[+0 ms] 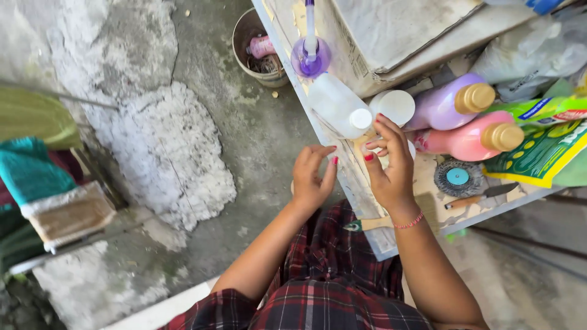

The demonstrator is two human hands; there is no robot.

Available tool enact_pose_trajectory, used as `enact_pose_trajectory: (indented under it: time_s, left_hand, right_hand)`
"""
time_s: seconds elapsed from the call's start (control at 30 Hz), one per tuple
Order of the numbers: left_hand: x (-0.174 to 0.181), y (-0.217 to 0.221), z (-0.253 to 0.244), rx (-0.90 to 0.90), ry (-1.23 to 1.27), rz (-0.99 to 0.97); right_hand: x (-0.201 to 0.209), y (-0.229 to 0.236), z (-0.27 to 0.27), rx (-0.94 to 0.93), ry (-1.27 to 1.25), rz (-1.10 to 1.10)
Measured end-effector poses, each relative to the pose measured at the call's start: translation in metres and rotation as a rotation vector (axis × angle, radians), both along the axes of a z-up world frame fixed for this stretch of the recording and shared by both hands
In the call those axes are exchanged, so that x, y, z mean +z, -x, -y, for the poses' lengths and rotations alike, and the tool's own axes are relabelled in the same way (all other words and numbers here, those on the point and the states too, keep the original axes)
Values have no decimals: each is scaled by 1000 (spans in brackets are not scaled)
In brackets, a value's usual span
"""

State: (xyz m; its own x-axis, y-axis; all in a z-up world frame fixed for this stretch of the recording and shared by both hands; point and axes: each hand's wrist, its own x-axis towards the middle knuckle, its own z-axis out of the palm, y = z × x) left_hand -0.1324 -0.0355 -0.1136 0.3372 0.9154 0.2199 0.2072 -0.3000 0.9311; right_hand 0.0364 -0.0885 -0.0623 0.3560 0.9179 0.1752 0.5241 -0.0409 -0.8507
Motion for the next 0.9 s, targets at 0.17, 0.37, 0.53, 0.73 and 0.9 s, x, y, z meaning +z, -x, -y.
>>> enact_pose_trajectory:
  time_s: [0.17, 0.37, 0.53, 0.73, 0.9]
  left_hand:
    - [-4, 16, -41, -4, -96, -53]
    - [-3, 14, -48, -38, -129, -69]
    - [2, 3, -74, 43, -160, -21]
    - [3, -3, -90, -17, -174, -3]
    - [-17, -3, -110, 4, -34, 46]
  right_hand:
    - [-14, 16, -27, -62, -3, 30]
    - [-25, 19, -41, -131, 10, -277]
    - [-31, 7, -42, -109, 52, -320]
    - [-31, 5, -43, -116, 87, -363]
    - [-14, 8, -55, -165, 157, -9]
